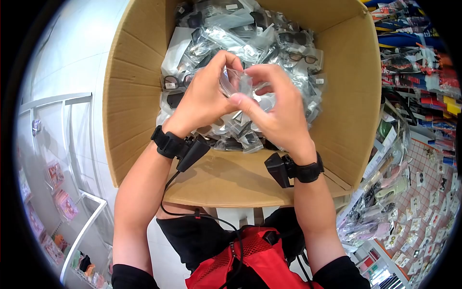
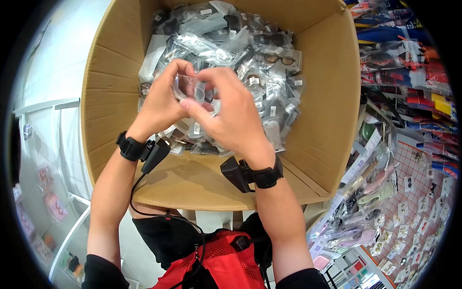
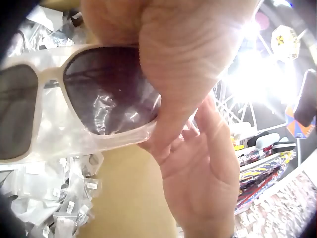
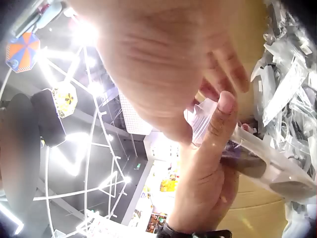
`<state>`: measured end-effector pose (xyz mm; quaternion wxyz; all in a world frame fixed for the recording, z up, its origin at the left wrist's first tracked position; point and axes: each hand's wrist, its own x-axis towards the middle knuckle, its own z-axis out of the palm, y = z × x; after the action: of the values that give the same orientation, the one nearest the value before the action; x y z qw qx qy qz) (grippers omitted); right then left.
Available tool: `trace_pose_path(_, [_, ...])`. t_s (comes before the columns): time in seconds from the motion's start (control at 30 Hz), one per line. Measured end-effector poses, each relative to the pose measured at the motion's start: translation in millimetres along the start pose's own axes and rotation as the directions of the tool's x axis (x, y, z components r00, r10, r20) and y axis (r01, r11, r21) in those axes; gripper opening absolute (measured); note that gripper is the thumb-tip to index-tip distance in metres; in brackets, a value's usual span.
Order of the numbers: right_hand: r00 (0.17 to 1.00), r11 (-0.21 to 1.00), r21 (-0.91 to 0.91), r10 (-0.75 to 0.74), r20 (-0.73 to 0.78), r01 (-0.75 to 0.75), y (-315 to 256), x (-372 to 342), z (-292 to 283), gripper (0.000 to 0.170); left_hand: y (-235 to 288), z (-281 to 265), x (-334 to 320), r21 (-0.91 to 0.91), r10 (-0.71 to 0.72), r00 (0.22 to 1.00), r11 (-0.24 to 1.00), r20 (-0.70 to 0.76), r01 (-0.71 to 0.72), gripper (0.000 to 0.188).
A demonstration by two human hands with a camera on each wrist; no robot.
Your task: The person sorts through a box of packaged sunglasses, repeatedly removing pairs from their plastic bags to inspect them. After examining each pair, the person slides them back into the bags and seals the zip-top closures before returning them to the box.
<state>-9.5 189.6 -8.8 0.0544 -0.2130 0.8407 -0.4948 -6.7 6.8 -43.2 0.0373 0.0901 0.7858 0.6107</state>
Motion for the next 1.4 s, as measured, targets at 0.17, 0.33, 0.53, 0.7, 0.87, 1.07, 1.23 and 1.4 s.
trace_pose_path(0.17, [0.991, 0.99, 0.054, 0.132, 0.011, -0.133, 1.5, 2.4, -4.7, 0.024, 1.8, -4.5, 1.8, 0.108, 0.026, 0.999, 0.994, -0.038, -0.022, 0.056])
trace_pose_path(0.33, [0.972, 0.967, 0.188, 0.197, -0.128, -0.171, 2.3, 1.2, 1.5, 0.018, 4.5, -8.1, 0.7, -0.032, -0.026, 1.0, 0.999, -0.004, 0.026, 0.055])
trace_pose_path(0.53, [0.923, 0.899, 0.384, 0.312, -0.225, -0.21, 5.2, 3.9, -3.5, 0.017, 0.4, -15.7, 9.5, -0.495, -0.118, 0.993, 0.861, 0.021, 0.113, 0.025])
trace_pose_path(0.7, [0.921, 0.828, 0.52, 0.346, -0.18, -0.209, 3.1, 4.5, -4.4, 0.016, 2.0, -12.9, 9.6, -0.484, -0.143, 0.988, 0.869, -0.054, 0.099, 0.024])
trace_pose_path(0.87, [0.929, 0.878, 0.42, 0.326, -0.172, -0.23, 3.9, 2.9, -2.9, 0.015, -0.1, -10.5, 9.8, -0.485, -0.147, 0.985, 0.87, -0.092, 0.084, 0.023])
trace_pose_path(1.07, [0.931, 0.87, 0.438, 0.326, -0.166, -0.226, 4.7, 1.2, -1.7, 0.015, 2.6, -8.3, 6.1, -0.465, -0.152, 0.988, 0.875, 0.006, 0.137, 0.02])
trace_pose_path(1.23, [0.936, 0.858, 0.46, 0.324, -0.137, -0.23, 2.2, 2.4, -2.3, 0.015, 3.1, -9.0, 5.3, -0.43, -0.147, 0.988, 0.895, -0.041, 0.115, 0.018])
trace_pose_path(1.4, [0.933, 0.861, 0.458, 0.325, -0.158, -0.222, 2.3, 0.8, -3.9, 0.014, 10.7, -12.2, 4.5, -0.531, -0.186, 0.979, 0.823, 0.084, 0.202, 0.021])
